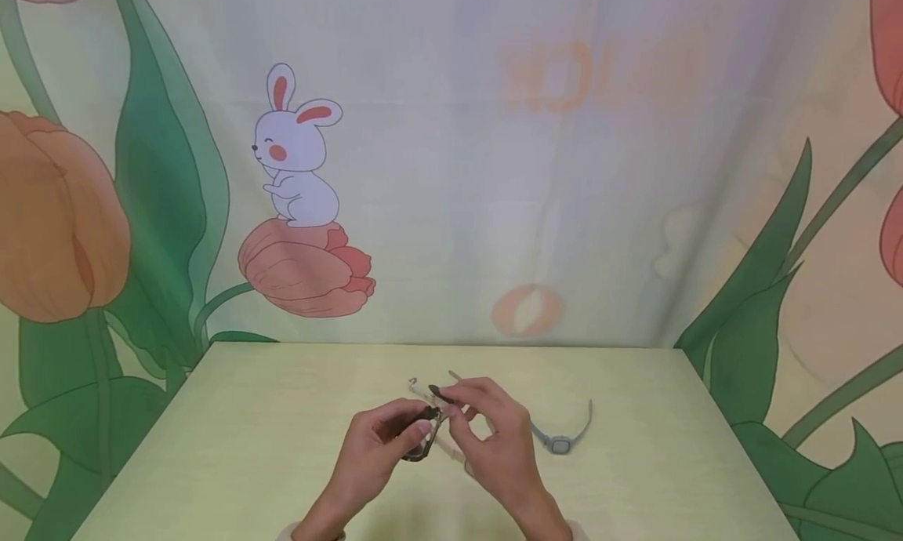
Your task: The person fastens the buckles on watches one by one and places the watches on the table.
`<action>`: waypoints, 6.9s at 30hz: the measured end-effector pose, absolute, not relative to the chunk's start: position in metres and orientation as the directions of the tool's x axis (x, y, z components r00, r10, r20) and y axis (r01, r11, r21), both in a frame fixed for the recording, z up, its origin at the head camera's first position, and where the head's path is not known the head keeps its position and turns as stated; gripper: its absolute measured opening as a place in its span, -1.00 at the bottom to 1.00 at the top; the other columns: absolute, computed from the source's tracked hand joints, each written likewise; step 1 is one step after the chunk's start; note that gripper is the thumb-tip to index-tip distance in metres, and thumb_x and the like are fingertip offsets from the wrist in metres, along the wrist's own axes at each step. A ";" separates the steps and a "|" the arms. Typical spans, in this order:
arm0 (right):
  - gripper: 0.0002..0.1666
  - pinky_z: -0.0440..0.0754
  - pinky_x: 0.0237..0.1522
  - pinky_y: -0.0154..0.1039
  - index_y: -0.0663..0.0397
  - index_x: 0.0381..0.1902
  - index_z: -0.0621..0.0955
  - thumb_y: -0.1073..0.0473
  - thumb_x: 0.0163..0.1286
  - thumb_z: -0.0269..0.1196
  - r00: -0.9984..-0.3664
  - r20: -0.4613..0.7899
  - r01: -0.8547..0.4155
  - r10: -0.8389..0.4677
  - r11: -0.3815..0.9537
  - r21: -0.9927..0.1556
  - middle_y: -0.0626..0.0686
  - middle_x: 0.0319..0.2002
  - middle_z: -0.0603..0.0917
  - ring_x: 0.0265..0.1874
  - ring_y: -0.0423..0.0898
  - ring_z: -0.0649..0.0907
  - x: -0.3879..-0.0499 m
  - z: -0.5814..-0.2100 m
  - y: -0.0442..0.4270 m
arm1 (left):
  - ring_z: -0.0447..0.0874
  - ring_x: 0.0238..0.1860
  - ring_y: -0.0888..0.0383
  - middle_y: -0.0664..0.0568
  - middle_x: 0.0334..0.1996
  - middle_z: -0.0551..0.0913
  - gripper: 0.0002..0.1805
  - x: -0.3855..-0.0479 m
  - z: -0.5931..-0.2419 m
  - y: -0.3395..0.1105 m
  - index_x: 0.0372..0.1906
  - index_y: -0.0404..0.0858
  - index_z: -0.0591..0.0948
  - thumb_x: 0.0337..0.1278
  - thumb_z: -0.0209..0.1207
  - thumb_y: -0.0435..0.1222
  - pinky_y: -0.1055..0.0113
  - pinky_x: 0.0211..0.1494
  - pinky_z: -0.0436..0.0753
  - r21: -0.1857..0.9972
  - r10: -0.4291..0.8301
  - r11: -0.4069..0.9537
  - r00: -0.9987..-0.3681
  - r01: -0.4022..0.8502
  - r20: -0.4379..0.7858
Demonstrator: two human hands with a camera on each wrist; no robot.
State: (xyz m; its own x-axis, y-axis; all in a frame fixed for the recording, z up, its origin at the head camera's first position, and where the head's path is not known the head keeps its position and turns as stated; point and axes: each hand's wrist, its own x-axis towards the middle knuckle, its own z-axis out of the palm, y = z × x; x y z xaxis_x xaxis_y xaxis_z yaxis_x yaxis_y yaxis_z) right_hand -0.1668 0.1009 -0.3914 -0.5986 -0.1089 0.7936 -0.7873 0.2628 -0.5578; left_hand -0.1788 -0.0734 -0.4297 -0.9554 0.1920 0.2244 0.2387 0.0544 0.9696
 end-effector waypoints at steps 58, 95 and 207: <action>-0.76 0.71 -0.22 -0.40 0.16 -0.17 0.69 0.49 0.23 0.31 -0.675 0.731 -0.735 -0.102 0.182 -0.653 0.15 -0.28 0.74 -0.31 -0.24 0.71 -0.176 -0.422 0.102 | 0.72 -0.14 0.19 -0.07 -0.07 0.74 -0.79 -0.174 -0.426 -0.074 -0.07 -0.15 0.73 0.19 0.31 -0.25 0.44 -0.09 0.67 0.968 0.156 0.062 -0.960 0.245 0.233; -0.76 0.65 -0.11 -0.50 0.11 -0.25 0.74 0.47 0.15 0.37 -0.594 0.799 -0.783 -0.095 0.295 -0.547 0.10 -0.28 0.77 -0.27 -0.16 0.76 -0.173 -0.426 0.098 | 0.73 -0.01 0.14 -0.10 -0.05 0.74 -0.77 -0.170 -0.432 -0.076 -0.09 -0.21 0.72 0.16 0.33 -0.26 0.42 -0.03 0.67 0.968 0.157 -0.002 -0.956 0.251 0.248; -0.72 0.72 -0.13 -0.32 0.38 -0.01 0.64 0.48 0.32 0.22 -0.783 0.622 -0.620 0.002 0.069 -0.782 0.08 -0.17 0.70 -0.21 -0.29 0.70 -0.170 -0.439 0.094 | 0.68 -0.13 0.17 -0.01 -0.19 0.74 -0.78 -0.174 -0.436 -0.106 -0.15 -0.12 0.72 0.07 0.40 -0.21 0.38 -0.02 0.63 0.965 0.201 0.172 -0.966 0.196 0.160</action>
State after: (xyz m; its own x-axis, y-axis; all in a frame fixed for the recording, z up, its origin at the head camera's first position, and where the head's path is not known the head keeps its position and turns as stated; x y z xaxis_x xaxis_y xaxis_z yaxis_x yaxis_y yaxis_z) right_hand -0.1697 0.0940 -0.4386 -0.7833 0.0021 0.6217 -0.6201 0.0685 -0.7815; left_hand -0.1739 -0.1060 -0.4356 -0.9663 0.2013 0.1602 0.1960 0.1724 0.9653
